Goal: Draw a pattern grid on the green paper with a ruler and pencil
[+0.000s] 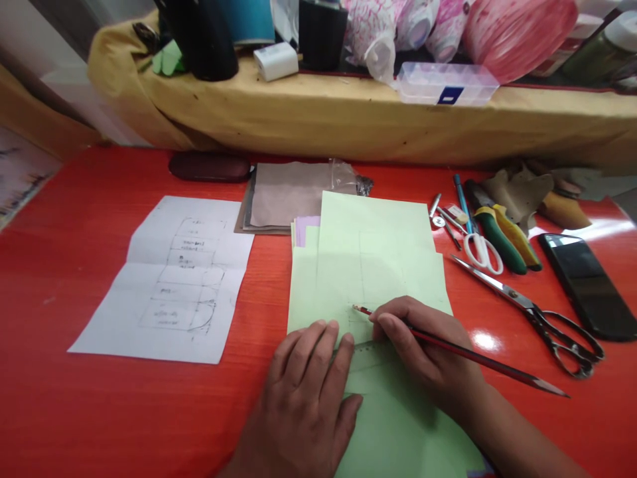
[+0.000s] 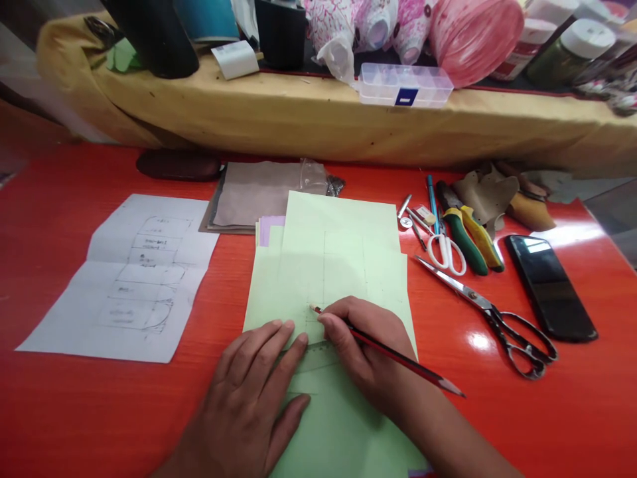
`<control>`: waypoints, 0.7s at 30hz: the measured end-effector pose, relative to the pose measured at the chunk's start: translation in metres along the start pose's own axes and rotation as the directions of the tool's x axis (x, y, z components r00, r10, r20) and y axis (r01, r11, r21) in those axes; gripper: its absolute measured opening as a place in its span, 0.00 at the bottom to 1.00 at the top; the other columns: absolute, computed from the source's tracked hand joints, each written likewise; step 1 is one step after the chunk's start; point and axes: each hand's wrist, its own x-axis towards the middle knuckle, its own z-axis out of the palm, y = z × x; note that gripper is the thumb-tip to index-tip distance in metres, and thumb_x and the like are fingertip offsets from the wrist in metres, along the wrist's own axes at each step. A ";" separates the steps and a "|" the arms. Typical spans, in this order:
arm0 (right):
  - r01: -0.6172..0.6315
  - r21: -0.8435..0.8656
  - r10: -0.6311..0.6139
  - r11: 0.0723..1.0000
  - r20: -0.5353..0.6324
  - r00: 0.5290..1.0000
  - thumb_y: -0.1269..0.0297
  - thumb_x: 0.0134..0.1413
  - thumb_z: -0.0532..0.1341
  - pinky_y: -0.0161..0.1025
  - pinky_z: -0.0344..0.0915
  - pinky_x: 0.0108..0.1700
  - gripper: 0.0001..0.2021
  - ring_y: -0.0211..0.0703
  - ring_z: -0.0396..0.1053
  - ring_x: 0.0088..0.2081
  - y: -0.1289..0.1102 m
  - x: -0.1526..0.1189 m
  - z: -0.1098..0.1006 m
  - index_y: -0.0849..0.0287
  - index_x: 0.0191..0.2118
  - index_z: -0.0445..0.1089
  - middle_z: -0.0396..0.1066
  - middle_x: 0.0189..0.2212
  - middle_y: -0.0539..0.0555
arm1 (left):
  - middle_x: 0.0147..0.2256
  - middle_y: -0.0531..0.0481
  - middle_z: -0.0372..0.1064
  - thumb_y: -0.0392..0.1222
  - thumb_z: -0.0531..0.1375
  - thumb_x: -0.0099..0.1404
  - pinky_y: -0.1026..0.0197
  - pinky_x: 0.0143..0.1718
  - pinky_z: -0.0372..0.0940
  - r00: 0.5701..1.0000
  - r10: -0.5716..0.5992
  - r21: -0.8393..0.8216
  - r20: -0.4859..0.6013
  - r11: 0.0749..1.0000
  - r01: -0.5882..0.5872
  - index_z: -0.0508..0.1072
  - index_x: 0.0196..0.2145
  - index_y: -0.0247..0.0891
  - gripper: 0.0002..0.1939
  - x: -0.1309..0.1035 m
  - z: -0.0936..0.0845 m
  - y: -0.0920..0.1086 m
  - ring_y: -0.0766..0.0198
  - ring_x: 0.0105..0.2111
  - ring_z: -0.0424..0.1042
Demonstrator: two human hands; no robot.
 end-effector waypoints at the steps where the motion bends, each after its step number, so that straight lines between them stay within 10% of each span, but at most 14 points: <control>1: 0.002 -0.001 -0.002 1.000 0.006 1.000 0.62 0.78 0.60 0.33 0.70 0.32 0.12 0.37 0.76 0.29 0.000 0.000 0.001 0.53 0.39 0.76 0.79 0.30 0.48 | 0.65 0.40 0.73 0.48 0.55 0.84 0.48 0.74 0.48 1.000 -0.001 0.004 0.003 1.000 0.001 0.74 0.67 0.33 0.23 0.000 0.000 0.000 0.50 0.68 0.66; 21: -0.027 -0.080 0.026 0.996 -0.009 1.000 0.61 0.78 0.59 0.35 0.67 0.29 0.15 0.37 0.74 0.27 0.001 -0.002 -0.001 0.54 0.35 0.74 0.78 0.28 0.48 | 0.65 0.38 0.72 0.48 0.55 0.84 0.47 0.74 0.48 1.000 0.018 -0.002 0.011 1.000 -0.018 0.74 0.67 0.31 0.23 0.000 0.002 -0.003 0.48 0.68 0.65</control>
